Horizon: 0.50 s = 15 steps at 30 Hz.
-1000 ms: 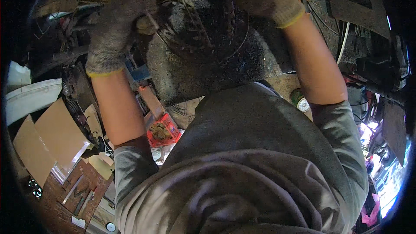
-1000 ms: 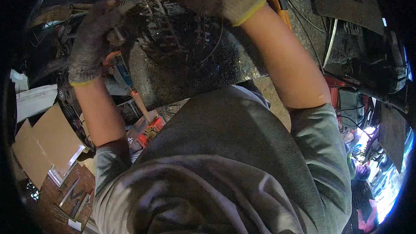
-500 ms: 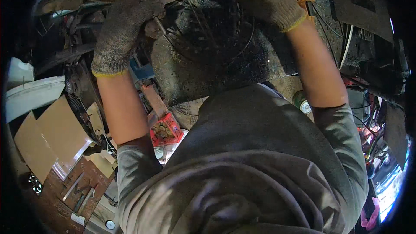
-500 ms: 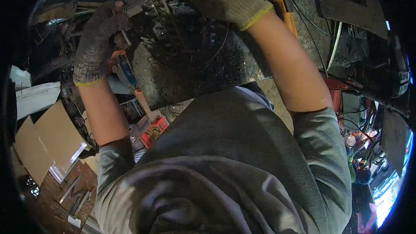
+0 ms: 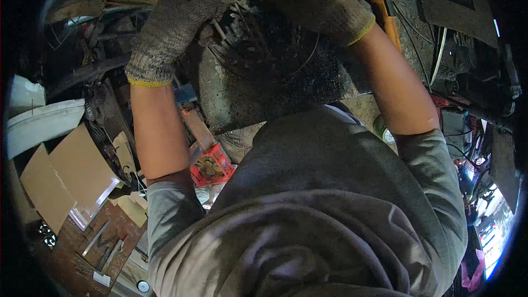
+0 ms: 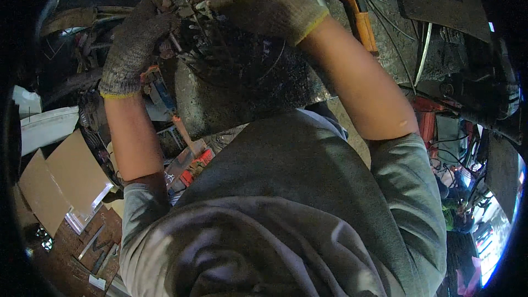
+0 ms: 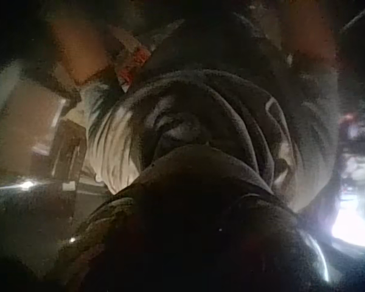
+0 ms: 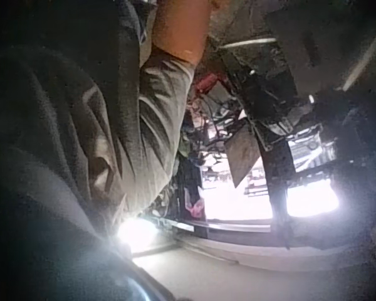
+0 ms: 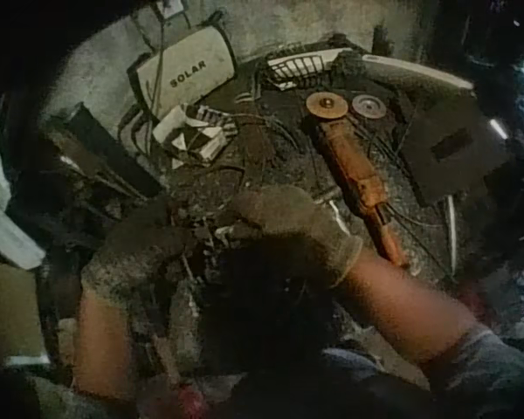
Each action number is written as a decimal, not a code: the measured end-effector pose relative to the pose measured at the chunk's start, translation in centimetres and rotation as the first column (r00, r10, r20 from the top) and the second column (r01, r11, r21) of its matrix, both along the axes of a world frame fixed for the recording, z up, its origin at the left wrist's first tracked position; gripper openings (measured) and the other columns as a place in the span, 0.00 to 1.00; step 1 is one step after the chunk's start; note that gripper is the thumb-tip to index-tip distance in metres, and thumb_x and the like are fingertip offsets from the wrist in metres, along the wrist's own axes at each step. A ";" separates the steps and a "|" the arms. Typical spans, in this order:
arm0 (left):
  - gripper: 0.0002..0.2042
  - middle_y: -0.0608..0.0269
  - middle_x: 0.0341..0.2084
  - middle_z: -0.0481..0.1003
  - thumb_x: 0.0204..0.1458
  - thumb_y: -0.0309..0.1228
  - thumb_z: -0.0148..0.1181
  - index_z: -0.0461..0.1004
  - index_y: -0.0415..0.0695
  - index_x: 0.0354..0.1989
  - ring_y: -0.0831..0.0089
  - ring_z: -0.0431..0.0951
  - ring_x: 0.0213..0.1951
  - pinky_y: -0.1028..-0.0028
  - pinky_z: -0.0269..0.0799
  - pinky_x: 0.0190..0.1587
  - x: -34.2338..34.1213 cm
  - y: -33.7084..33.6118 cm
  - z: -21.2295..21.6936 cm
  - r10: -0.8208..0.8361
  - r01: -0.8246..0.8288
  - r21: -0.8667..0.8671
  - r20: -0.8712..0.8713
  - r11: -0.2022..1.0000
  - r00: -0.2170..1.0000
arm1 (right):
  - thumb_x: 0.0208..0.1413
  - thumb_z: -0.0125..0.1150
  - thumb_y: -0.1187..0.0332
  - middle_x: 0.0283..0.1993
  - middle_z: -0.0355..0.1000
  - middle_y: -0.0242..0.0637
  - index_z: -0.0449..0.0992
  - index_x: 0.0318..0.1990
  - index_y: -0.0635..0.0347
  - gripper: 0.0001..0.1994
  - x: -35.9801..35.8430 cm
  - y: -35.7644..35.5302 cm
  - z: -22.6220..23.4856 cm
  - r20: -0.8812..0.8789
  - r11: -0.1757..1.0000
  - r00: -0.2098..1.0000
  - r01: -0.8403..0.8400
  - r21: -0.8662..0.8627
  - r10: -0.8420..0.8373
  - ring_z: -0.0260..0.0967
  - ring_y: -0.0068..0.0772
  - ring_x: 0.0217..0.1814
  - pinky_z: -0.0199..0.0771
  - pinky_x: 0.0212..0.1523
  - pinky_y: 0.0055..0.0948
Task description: The person assembles a metal structure by striking it with a hammer, positioning metal rods by hand, and welding components together using a welding tool.
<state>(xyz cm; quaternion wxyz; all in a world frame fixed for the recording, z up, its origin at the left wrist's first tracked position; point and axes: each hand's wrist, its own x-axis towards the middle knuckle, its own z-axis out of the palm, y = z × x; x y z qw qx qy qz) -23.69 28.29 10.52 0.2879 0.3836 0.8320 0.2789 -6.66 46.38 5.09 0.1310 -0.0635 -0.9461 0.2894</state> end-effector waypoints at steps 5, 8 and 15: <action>0.19 0.56 0.39 0.81 0.56 0.42 0.66 0.78 0.42 0.51 0.68 0.81 0.42 0.66 0.75 0.47 1.2 0.4 0.7 -0.009 0.007 -0.013 -0.171 1.000 0.985 | 0.62 0.60 0.62 0.45 0.79 0.45 0.78 0.53 0.58 0.15 0.0 -0.1 -0.5 -0.180 0.993 0.979 -0.109 -0.049 0.099 0.78 0.54 0.49 0.78 0.47 0.47; 0.19 0.58 0.37 0.81 0.57 0.41 0.65 0.78 0.41 0.51 0.66 0.81 0.39 0.65 0.76 0.45 0.4 0.1 -0.1 -0.035 0.041 0.062 -0.108 0.997 0.994 | 0.57 0.63 0.66 0.42 0.80 0.44 0.79 0.51 0.56 0.15 -0.7 -0.1 -1.7 -0.349 0.986 0.925 -0.114 0.124 0.151 0.79 0.52 0.46 0.79 0.42 0.44; 0.19 0.59 0.30 0.79 0.58 0.42 0.64 0.76 0.42 0.50 0.70 0.81 0.30 0.66 0.76 0.38 0.8 0.2 0.3 0.043 -0.042 -0.018 0.031 0.999 0.999 | 0.52 0.66 0.67 0.36 0.78 0.41 0.82 0.44 0.54 0.12 -0.9 -0.7 -1.2 -0.440 0.982 0.878 -0.155 0.110 0.188 0.78 0.48 0.42 0.79 0.40 0.41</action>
